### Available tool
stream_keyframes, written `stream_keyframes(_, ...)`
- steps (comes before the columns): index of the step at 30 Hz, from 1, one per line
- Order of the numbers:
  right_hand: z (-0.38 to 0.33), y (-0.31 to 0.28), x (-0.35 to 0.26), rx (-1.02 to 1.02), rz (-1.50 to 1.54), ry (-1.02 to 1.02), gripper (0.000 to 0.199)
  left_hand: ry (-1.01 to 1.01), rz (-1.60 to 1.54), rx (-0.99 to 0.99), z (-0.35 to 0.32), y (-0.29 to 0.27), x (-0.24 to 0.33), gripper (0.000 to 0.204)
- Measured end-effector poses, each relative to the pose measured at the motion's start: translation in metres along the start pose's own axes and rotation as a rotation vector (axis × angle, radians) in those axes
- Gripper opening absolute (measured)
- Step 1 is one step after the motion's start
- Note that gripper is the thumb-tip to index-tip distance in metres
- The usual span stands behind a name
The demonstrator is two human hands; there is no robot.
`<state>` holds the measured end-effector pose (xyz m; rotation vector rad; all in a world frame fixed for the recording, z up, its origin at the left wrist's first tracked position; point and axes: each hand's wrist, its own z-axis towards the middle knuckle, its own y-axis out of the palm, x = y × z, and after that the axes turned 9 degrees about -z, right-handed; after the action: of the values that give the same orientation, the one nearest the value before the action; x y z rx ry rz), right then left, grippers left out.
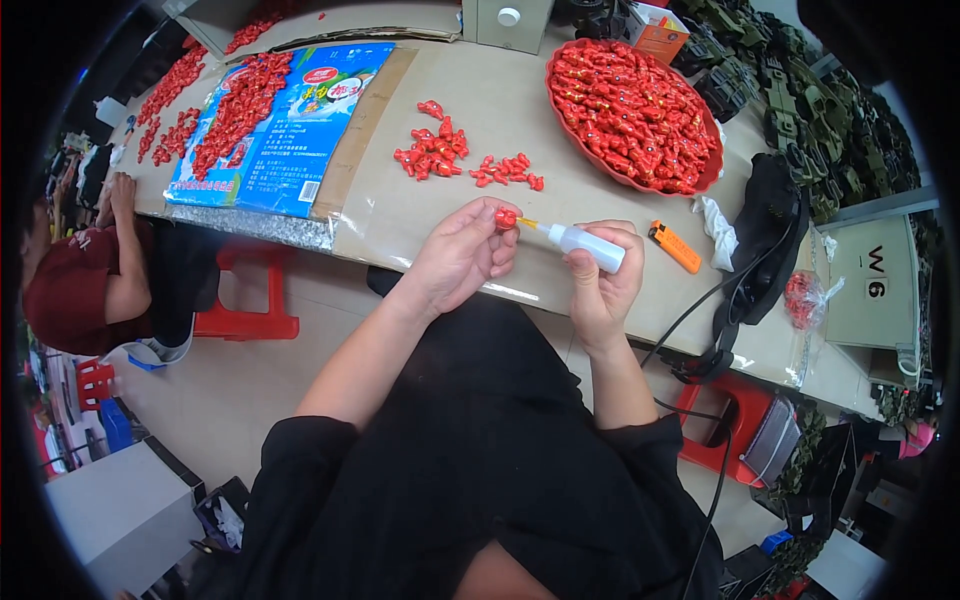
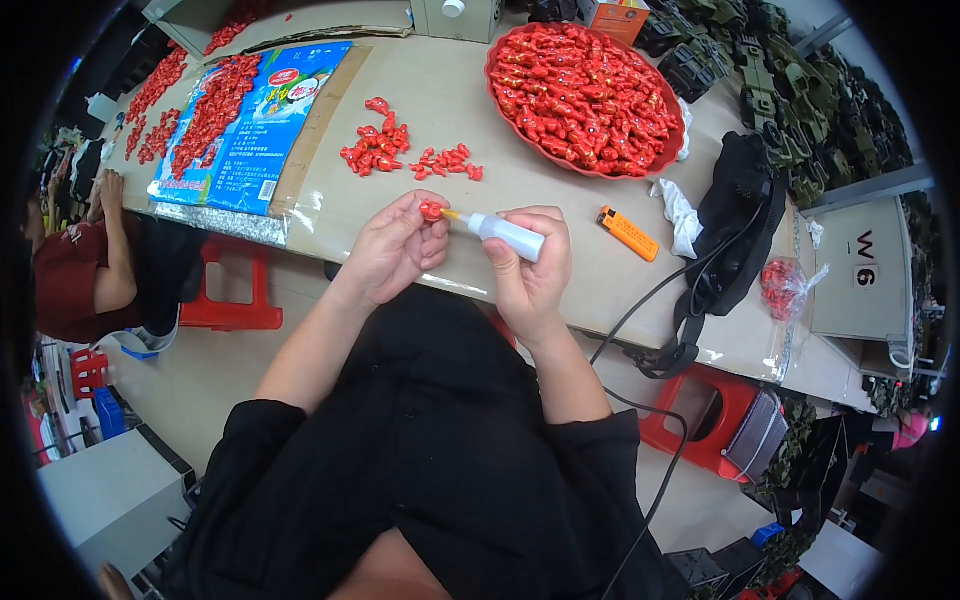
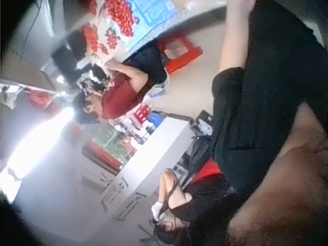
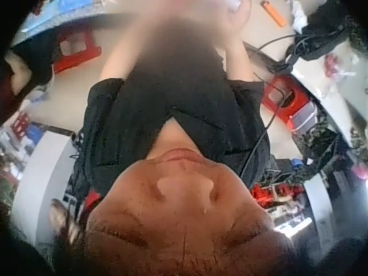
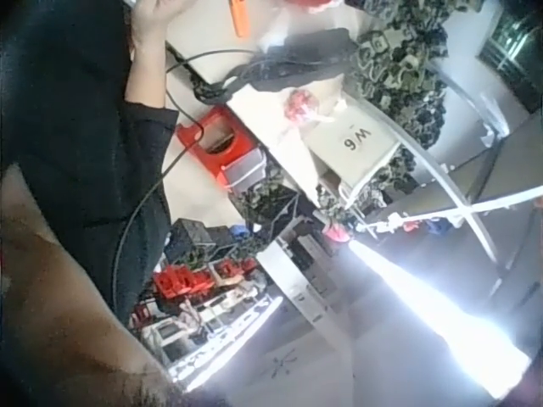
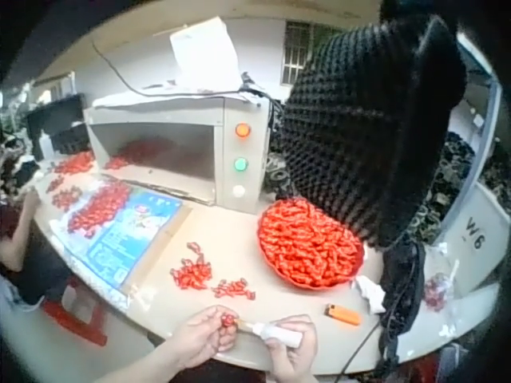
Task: The person applies glue onto small plastic pieces using a squeeze bottle and fits matching plastic components together by hand.
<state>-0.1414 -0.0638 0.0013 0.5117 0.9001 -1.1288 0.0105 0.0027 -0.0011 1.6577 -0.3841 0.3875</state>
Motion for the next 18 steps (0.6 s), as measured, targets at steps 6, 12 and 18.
stream_keyframes(6, -0.0009, 0.001, 0.0024, 0.014, -0.019, -0.017, 0.024, -0.007, -0.01, -0.001, -0.0003, -0.0011, -0.0002, 0.021)
stream_keyframes(12, 0.0001, 0.0013, 0.002, 0.015, -0.046, -0.054, 0.024, -0.011, -0.011, 0.003, -0.0005, -0.0008, 0.0003, 0.021)
stream_keyframes(18, -0.0006, 0.0022, 0.0005, 0.028, -0.042, -0.049, 0.024, -0.014, -0.009, -0.001, -0.0005, -0.0008, 0.0008, 0.021)
